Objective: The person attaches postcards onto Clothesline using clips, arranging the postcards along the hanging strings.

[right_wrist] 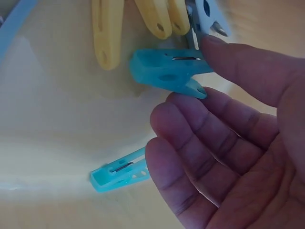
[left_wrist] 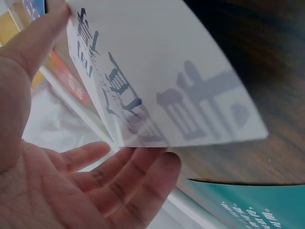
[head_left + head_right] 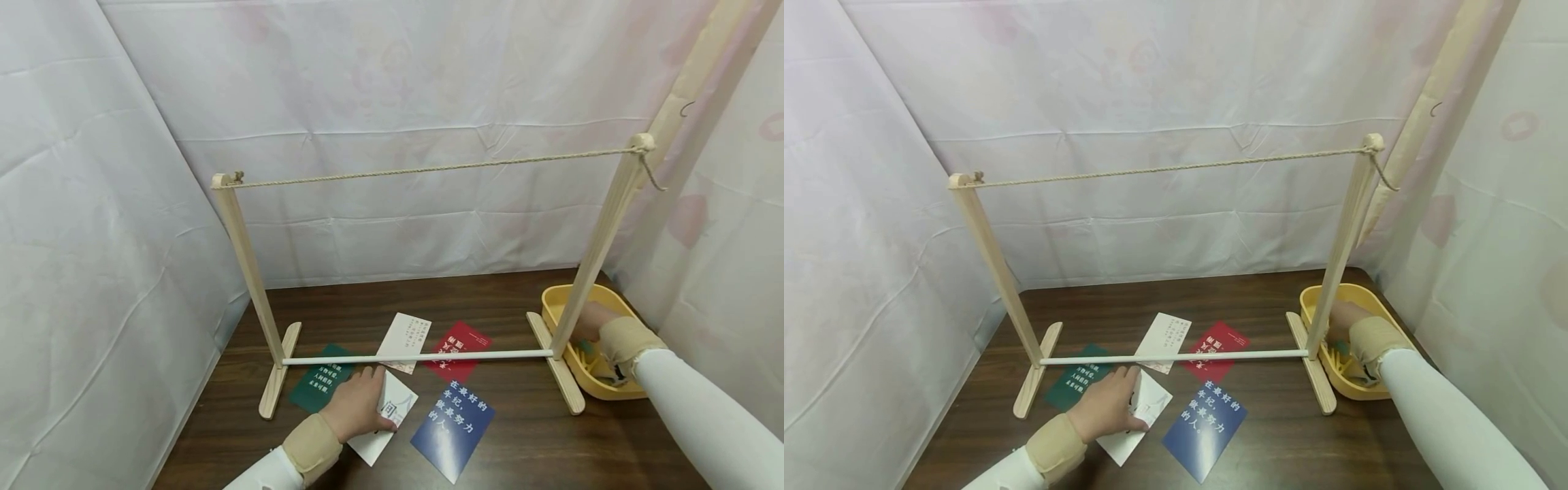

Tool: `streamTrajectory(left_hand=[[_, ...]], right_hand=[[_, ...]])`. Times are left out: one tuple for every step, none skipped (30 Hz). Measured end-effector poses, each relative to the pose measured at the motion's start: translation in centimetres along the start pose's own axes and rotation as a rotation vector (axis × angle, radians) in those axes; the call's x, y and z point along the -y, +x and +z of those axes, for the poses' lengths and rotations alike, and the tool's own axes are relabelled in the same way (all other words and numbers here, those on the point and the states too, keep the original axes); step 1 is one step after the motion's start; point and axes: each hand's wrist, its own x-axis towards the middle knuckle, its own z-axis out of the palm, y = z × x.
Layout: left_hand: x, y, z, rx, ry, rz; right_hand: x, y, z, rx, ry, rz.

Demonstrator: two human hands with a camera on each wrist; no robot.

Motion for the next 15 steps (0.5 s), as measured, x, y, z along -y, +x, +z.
streamTrajectory(left_hand=[[0.1, 0.1, -0.1, -0.006, -0.011, 0.001], [0.1, 0.2, -0.1, -0.011, -0.022, 0.001], [0.2, 0.3, -0.2, -0.013, -0.035, 0.000], [0.3, 0.4, -0.3, -0.014, -0.047, -0.003], [0.3, 0.4, -0.3, -0.013, -0.059, -0.009], [0.4, 0.5, -0.3, -0.011, -0.074, -0.015], [0.5, 0.6, -0.3, -0.010, -0.094, -0.023], [0.6, 0.7, -0.3, -0.013, -0.111, -0.026], [0.6, 0.7, -0.3, -0.016, -0.132, -0.034], [0.7, 0.8, -0.4, -0.021, -0.155, -0.042], [0.8, 0.9, -0.4, -0.026, -0.177, -0.050], [0.8, 1.0, -0.4, -0.032, -0.202, -0.057], [0.9, 1.1, -0.5, -0.036, -0.224, -0.067], [0.9, 1.1, -0.5, -0.037, -0.247, -0.077], [1.0, 1.1, -0.5, -0.034, -0.271, -0.092]], right_hand=[[0.1, -0.1, -0.2, 0.000, 0.014, 0.006], [0.2, -0.3, -0.5, 0.000, 0.025, 0.016], [0.3, -0.5, -0.7, -0.001, 0.033, 0.024], [0.4, -0.7, -1.0, -0.003, 0.030, 0.023], [0.5, -0.9, -1.2, -0.004, 0.038, 0.024], [0.6, -1.1, -1.4, -0.005, 0.040, 0.024], [0.6, -1.3, -1.5, -0.008, 0.043, 0.021], [0.6, -1.4, -1.7, -0.011, 0.044, 0.026], [0.6, -1.6, -1.7, -0.013, 0.046, 0.028], [0.6, -1.7, -1.8, -0.020, 0.045, 0.028], [0.5, -1.7, -1.8, -0.026, 0.045, 0.030], [0.4, -1.8, -1.8, -0.033, 0.044, 0.033], [0.3, -1.8, -1.8, -0.041, 0.044, 0.034], [0.2, -1.8, -1.7, -0.048, 0.048, 0.032], [0.2, -1.8, -1.6, -0.057, 0.052, 0.032]])
